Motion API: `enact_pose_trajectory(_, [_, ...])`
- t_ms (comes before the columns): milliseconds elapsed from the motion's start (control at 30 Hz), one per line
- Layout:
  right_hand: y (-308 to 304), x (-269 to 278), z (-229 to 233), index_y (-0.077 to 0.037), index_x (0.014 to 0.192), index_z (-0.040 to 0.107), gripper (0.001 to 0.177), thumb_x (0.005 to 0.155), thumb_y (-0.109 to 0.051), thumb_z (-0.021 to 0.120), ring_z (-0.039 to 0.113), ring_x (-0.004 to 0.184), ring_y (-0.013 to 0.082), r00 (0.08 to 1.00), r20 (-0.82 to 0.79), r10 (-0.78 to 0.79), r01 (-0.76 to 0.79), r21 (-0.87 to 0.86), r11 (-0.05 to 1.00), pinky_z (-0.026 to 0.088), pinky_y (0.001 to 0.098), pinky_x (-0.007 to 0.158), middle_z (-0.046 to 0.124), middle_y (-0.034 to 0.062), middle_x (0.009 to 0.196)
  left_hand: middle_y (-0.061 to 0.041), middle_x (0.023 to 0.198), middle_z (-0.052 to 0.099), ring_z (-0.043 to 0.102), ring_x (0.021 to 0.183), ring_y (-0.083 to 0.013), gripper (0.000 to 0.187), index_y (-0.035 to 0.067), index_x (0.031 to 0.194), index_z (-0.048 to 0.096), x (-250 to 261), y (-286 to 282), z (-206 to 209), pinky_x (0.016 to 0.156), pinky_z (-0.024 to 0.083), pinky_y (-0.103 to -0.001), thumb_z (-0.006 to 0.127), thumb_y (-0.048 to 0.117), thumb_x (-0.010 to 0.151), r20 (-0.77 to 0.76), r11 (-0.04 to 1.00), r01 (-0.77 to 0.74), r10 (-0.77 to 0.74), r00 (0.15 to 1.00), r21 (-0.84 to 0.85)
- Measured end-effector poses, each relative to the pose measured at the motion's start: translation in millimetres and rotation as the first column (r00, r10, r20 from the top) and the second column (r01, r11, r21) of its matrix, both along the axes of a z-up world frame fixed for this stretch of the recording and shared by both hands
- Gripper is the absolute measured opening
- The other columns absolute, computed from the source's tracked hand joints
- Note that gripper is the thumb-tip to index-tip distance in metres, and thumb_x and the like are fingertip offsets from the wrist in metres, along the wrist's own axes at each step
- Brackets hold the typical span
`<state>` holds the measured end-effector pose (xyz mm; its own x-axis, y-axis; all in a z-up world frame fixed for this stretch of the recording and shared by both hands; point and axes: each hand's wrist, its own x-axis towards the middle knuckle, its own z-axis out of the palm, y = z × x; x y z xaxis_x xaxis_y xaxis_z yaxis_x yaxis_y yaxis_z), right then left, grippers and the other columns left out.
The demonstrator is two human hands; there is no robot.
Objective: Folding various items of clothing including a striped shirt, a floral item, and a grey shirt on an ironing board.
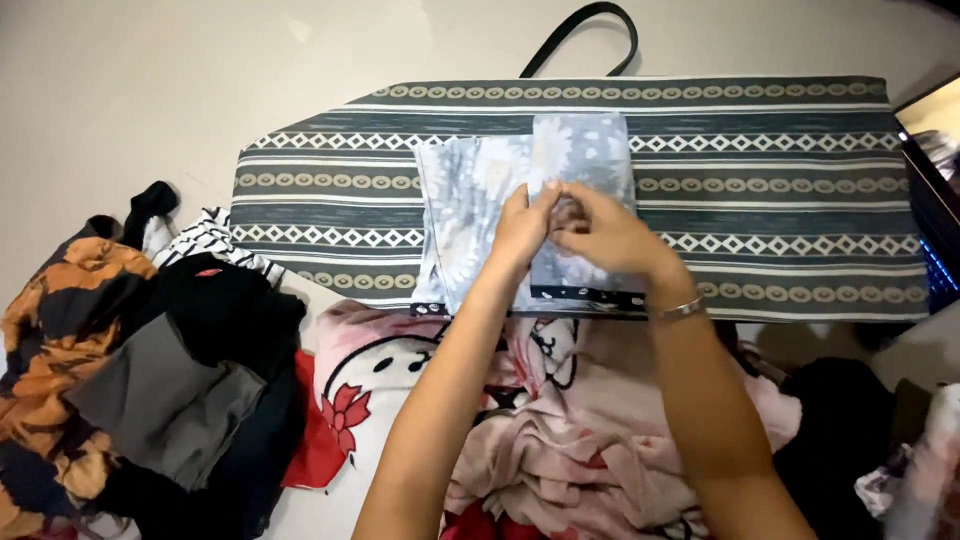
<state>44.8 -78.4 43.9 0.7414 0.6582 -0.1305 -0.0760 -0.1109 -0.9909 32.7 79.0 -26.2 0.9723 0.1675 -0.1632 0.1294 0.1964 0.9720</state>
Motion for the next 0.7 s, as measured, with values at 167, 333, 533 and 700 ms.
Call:
enact_pose_trajectory(167, [-4.5,3.7,30.8,-0.005,0.122,0.071,0.029,0.095,-0.012,0.073,0.065,0.083,0.0146,0.911,0.302,-0.281,0.367,-0.284,0.886,0.055,0.0287,0.074,0.073,0.0081,0.097,-0.025,0.104,0.071,0.068,0.098,-0.0421,0.043,-0.002,0.12,0.063,-27.2,-5.4,30.4,0.085,0.053,-0.048,0.055,0.037,0.102,0.042,0.876,-0.074,0.061,0.997,0.477])
enact_pose_trajectory(333, [7.2,18.0,19.5,-0.006,0.131,0.068,0.048,0.091,-0.027,0.082,0.054,0.131,0.04,0.483,0.866,-0.129,0.605,-0.224,0.764,0.042,0.0476,0.111,0.06,0.0223,0.142,-0.031,0.114,0.065,0.064,0.103,-0.0509,0.051,-0.001,0.14,0.05,-44.3,-3.9,63.6,0.088,0.05,-0.057,0.053,0.034,0.103,-0.049,0.641,-0.004,0.064,0.997,0.767])
enact_pose_trajectory(533, [20.9,25.6,-4.7,-0.012,0.155,0.044,0.068,0.098,-0.048,0.056,0.02,0.151,0.0475,0.639,0.717,0.279,0.468,-0.65,0.599,0.016,0.0673,0.116,0.032,0.0235,0.163,-0.029,0.139,0.053,0.055,0.124,-0.0456,0.066,0.003,0.153,0.04,-40.3,0.0,66.0,0.103,0.044,-0.054,0.057,0.029,0.094,0.059,0.392,-0.061,0.019,0.998,0.918])
enact_pose_trajectory(700, [20.4,28.8,-10.6,-0.011,0.156,0.039,0.069,0.097,-0.046,0.051,0.016,0.151,0.0466,0.644,0.697,0.316,0.469,-0.686,0.557,0.014,0.0695,0.115,0.027,0.0222,0.164,-0.023,0.16,0.038,0.034,0.149,-0.0426,0.063,0.003,0.152,0.044,-27.7,-1.3,33.4,0.121,0.024,-0.057,0.051,0.029,0.094,0.16,0.22,-0.122,-0.164,0.973,0.968])
